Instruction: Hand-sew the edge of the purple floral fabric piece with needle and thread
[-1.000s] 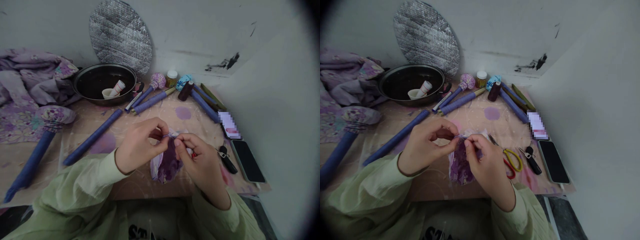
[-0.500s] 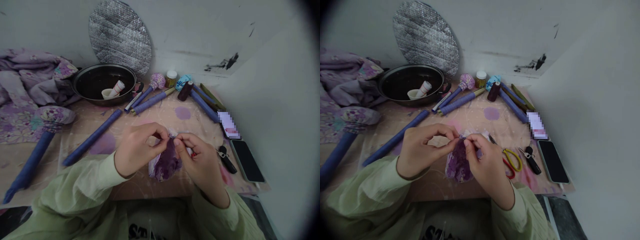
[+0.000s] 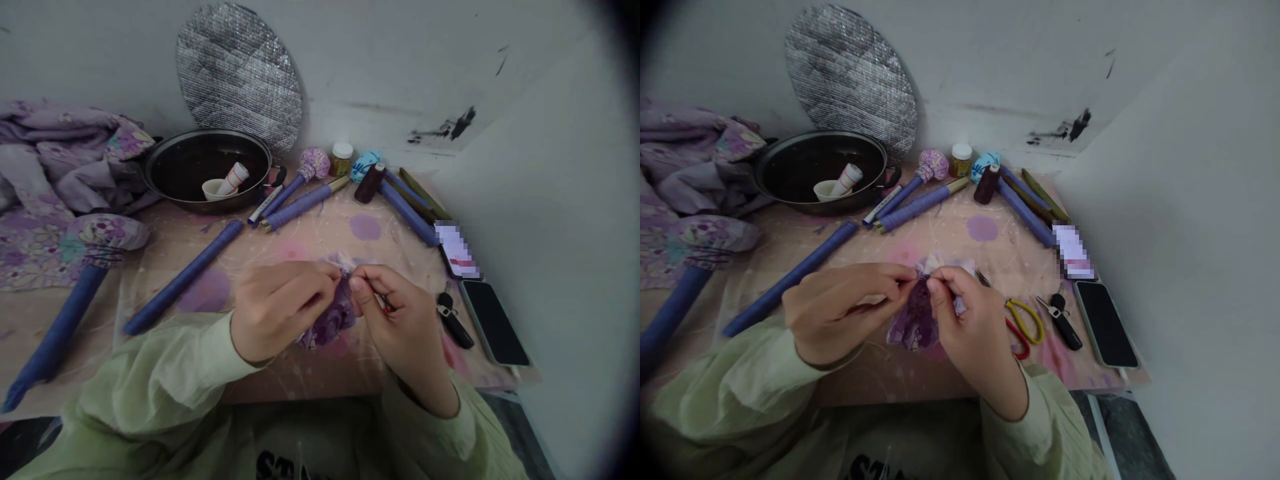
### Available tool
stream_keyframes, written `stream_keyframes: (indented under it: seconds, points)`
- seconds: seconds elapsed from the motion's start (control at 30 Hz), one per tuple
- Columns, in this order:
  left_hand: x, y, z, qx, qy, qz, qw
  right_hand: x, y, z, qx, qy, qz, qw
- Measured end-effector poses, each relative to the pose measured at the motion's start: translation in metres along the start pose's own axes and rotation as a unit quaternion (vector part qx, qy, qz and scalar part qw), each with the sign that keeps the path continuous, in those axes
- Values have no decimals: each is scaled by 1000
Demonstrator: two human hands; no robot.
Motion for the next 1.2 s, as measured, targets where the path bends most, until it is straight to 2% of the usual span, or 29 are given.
stream_keyframes:
  seconds: [0.17,0.33,0.5,0.77,1.2]
  points:
    - [0,-3,0,-43,10,-11,999,-2,1,1,-4,20,1,1000]
    - [1,-1,-3,-26,18,-28,999,-1,3,3,4,10,-7,1000]
    - [3,0,-5,7,29,10,1000,2,4,8,40,-33,-19,998]
    - [7,-2,-4,-24,32,33,999,2,6,11,69,-97,-35,992]
    - [9,-6,-1,-43,33,15,998,-1,5,14,55,-89,-41,994]
Point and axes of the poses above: each hand's wrist, its own y-axis towards the middle knuckle, its own x-axis out of the back of the hand, z = x × y, the point moved 2 cm from there along y, towards the middle knuckle, and after that the axes turned 1 degree about -x, right-handed, at the moved point
